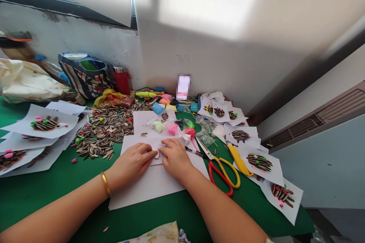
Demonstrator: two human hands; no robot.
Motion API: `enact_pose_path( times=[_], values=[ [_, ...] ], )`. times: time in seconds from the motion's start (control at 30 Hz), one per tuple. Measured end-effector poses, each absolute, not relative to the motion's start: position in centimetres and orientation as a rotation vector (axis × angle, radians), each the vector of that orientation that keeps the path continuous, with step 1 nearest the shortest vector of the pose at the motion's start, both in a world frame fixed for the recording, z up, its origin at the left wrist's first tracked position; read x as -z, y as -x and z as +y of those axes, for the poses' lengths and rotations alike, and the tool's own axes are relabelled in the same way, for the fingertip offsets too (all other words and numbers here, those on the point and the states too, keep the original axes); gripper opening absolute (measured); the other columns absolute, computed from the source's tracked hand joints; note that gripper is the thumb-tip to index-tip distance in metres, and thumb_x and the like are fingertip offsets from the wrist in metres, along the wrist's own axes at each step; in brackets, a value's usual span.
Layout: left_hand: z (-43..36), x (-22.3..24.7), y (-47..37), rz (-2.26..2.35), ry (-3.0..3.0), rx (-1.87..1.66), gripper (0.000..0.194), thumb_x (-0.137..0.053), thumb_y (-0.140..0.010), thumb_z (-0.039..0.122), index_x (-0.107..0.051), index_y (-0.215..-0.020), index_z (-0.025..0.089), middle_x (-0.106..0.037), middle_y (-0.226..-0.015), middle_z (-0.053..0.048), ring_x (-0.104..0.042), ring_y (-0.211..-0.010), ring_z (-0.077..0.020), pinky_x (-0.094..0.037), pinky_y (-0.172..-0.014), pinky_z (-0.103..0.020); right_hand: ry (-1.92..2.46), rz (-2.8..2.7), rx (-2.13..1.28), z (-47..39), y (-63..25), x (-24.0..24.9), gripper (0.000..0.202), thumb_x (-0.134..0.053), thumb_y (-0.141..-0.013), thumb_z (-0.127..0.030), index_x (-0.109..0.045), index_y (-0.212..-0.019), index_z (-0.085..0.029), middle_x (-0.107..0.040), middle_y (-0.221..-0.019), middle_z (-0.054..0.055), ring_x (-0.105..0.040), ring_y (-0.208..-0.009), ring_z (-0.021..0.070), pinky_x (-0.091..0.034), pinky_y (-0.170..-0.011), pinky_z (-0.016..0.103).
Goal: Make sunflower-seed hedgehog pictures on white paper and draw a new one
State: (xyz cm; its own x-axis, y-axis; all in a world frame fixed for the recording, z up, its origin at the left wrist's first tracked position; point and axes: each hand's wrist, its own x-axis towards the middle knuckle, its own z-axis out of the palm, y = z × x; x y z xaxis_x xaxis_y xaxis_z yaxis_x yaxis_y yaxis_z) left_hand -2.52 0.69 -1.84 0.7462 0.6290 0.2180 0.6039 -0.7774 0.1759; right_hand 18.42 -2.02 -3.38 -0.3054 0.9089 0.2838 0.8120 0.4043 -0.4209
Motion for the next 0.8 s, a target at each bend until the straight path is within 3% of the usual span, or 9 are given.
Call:
enact_pose_path(
  times=[0.13, 0.4, 0.8],
  values=[
    [0.6, 1.78, 2.35, 1.022, -2.867, -0.367, 0.026, -0.048, -0.097, 0.025, -0.065, -0.116, 0.024, -0.062, -0.102, -0.009, -0.056, -0.095, -0.024, -0.048, -0.086, -0.04, 1.475, -2.197, -0.253, -2.08, -18.54, 3.39, 0.04, -0.054, -0.078, -0.005, -0.075, -0.106, -0.024, -0.062, -0.132, 0.006, -0.046, -0.125, 0.0263, -0.037, -0.107, 0.047],
    [0.41, 1.47, 2.3, 1.037, -2.821, -0.374, 0.027, -0.048, -0.097, 0.026, -0.065, -0.118, 0.026, -0.062, -0.102, -0.008, -0.056, -0.098, -0.0239, -0.048, -0.088, -0.041, 1.49, -2.241, -0.28, -2.23, -18.38, 3.14, 0.047, -0.054, -0.078, -0.005, -0.073, -0.114, -0.029, -0.06, -0.134, 0.005, -0.045, -0.126, 0.0276, -0.035, -0.108, 0.049],
    [0.56, 1.49, 2.42, 1.036, -2.82, -0.352, 0.023, -0.055, -0.093, 0.028, -0.065, -0.113, 0.021, -0.063, -0.105, -0.009, -0.057, -0.099, -0.0256, -0.049, -0.088, -0.042, 1.484, -2.236, -0.284, -2.17, -18.44, 3.54, 0.045, -0.055, -0.078, -0.005, -0.073, -0.115, -0.026, -0.061, -0.134, 0.005, -0.045, -0.127, 0.0277, -0.035, -0.109, 0.049]
  ],
)
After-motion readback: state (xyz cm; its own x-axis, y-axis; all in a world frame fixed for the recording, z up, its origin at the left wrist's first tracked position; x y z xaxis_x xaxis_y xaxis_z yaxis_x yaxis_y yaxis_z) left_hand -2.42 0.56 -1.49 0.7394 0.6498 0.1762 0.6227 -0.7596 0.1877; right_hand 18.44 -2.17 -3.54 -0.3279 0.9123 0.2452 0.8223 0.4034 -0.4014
